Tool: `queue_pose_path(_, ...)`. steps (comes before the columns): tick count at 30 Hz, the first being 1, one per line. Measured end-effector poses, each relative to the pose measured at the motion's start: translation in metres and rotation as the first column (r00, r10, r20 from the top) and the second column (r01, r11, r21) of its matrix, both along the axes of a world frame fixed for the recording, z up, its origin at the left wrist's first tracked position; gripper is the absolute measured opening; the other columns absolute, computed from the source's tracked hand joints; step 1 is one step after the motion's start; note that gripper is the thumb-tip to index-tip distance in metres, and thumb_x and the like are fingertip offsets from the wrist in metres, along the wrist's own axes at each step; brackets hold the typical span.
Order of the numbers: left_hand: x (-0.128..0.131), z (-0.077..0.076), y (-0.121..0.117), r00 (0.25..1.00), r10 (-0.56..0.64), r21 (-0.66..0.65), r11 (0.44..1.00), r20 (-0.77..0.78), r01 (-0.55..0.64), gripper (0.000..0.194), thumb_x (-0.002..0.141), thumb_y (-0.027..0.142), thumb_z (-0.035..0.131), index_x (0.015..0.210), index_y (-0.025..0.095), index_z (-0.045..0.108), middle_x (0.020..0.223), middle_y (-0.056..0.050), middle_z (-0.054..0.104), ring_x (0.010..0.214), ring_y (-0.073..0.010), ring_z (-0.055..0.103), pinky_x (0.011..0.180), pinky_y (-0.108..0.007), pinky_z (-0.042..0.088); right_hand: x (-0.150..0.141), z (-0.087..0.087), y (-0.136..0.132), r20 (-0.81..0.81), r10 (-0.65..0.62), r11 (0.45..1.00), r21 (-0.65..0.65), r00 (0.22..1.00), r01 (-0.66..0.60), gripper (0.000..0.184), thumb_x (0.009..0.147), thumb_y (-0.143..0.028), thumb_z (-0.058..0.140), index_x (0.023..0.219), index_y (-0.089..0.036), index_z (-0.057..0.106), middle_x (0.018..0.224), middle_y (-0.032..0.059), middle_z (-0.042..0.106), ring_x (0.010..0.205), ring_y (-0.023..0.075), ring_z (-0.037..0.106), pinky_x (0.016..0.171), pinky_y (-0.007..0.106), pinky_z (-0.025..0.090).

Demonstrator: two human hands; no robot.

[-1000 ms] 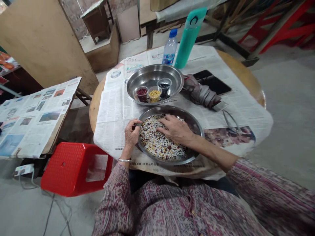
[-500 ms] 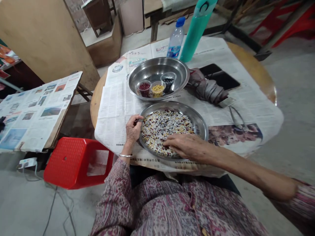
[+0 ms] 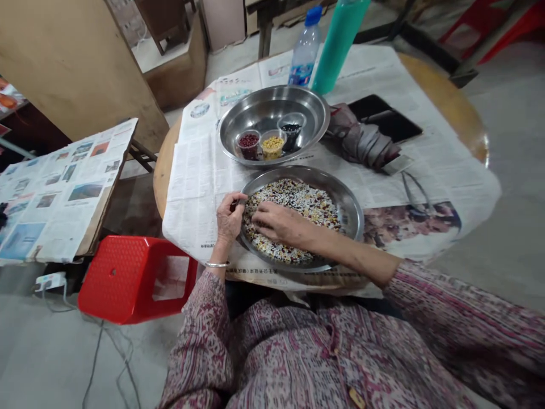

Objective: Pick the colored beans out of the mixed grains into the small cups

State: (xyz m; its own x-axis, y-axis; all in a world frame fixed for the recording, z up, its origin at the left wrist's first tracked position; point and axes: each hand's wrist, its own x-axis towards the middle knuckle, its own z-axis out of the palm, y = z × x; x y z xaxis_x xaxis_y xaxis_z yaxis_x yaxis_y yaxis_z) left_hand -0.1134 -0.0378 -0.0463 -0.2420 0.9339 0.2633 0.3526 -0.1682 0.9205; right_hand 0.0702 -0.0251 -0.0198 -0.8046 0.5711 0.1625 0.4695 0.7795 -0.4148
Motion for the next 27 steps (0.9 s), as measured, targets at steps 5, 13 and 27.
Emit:
queue_pose_path(5, 0.000, -0.001, 0.000, 0.999, -0.016, 0.010, 1.000, 0.030, 0.016, 0.024, 0.076, 0.006, 0.053, 0.088, 0.018, 0.070, 0.094, -0.002, 0.070, 0.092, -0.0171, 0.063, 0.087, -0.028, 0.049, 0.038, 0.001, -0.004, 0.141, -0.005, 1.000, 0.022, 0.990, 0.002, 0.021, 0.086, -0.006, 0.049, 0.087, -0.019, 0.066, 0.090, 0.0065, 0.065, 0.080, 0.0171, 0.059, 0.070, 0.028, 0.044)
queue_pose_path(13, -0.001, -0.002, 0.002, 0.998, -0.009, 0.025, 1.000, 0.060, 0.008, 0.022, 0.075, 0.007, 0.055, 0.086, 0.019, 0.071, 0.094, -0.001, 0.071, 0.094, -0.0172, 0.064, 0.089, -0.028, 0.048, 0.075, -0.006, 0.019, 0.145, -0.462, 0.886, 0.123, 0.875, 0.447, 0.033, 0.096, -0.040, 0.052, 0.113, -0.016, 0.068, 0.110, 0.0160, 0.065, 0.100, 0.0298, 0.063, 0.084, 0.043, 0.052)
queue_pose_path(27, -0.001, -0.002, 0.002, 1.000, 0.000, 0.026, 1.000, 0.022, -0.001, 0.027, 0.074, 0.004, 0.054, 0.087, 0.020, 0.071, 0.092, -0.001, 0.071, 0.090, -0.0163, 0.063, 0.086, -0.027, 0.048, 0.051, 0.004, -0.043, -0.006, 0.087, 0.982, -0.166, 0.996, -0.087, 0.021, 0.093, -0.015, 0.050, 0.094, -0.020, 0.070, 0.091, 0.0056, 0.070, 0.082, 0.0168, 0.064, 0.077, 0.030, 0.047)
